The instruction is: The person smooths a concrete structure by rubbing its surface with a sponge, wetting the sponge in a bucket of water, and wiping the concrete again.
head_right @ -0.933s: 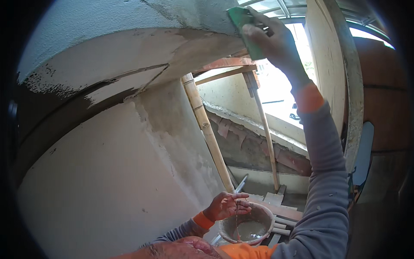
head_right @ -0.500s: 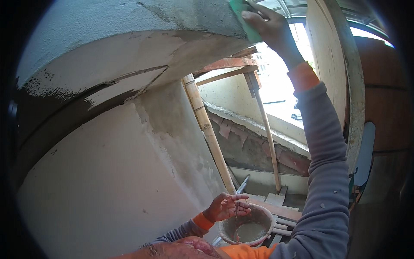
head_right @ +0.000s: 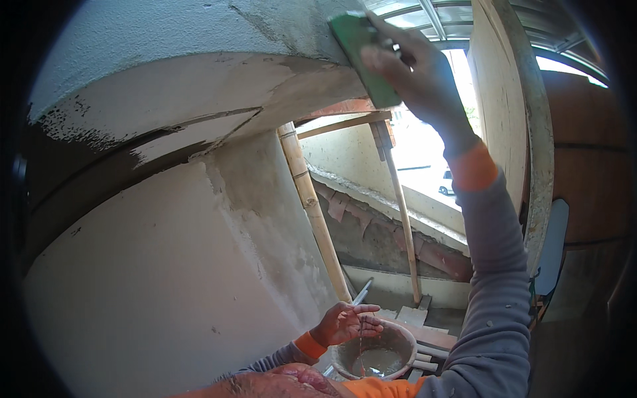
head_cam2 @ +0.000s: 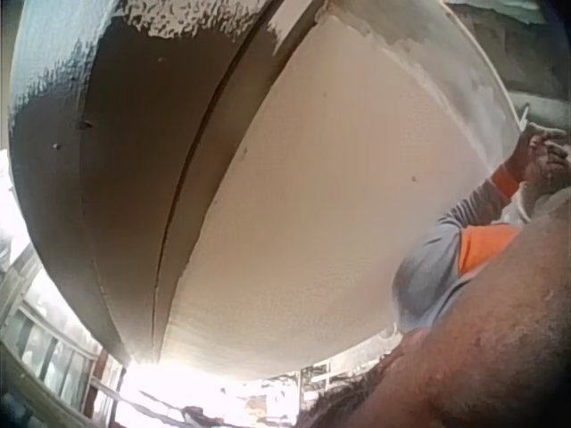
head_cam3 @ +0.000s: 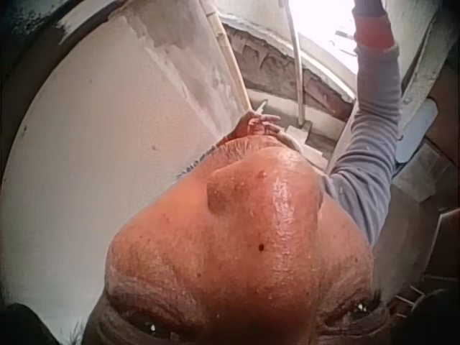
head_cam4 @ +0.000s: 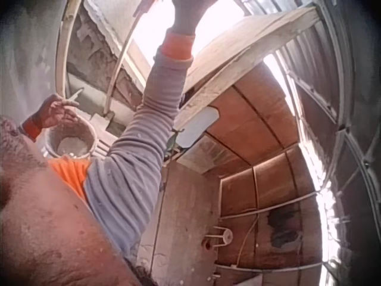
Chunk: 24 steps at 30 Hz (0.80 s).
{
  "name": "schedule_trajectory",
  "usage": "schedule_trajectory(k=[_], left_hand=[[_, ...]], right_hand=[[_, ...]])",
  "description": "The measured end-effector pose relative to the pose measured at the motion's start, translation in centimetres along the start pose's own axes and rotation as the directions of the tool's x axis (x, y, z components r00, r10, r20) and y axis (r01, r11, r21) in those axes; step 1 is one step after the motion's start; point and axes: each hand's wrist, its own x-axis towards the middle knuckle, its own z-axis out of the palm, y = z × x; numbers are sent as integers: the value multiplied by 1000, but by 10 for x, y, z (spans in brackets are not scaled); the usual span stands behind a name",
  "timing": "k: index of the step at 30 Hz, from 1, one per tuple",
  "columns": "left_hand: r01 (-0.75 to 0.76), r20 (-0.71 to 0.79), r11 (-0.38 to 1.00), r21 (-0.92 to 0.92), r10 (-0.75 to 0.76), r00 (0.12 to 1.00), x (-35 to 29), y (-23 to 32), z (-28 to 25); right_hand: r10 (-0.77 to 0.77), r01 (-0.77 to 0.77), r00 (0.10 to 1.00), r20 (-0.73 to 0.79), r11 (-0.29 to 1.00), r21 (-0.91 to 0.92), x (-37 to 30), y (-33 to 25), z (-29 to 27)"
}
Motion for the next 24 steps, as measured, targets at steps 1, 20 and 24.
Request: schedule_trajectory(k=[1, 20, 24], left_hand=[[-13, 23, 1000, -12, 14, 1000, 1, -2, -1], [61, 1, 998, 26, -61, 998, 13, 0, 2], [26, 7, 999, 20, -26, 1000, 12, 2, 3]], right_hand=[[4, -4, 1000, -8, 997, 74, -23, 13, 2], [97, -80, 989, -108, 985, 152, 84, 5, 6], [8, -6, 1000, -25, 997, 83, 23, 13, 1]])
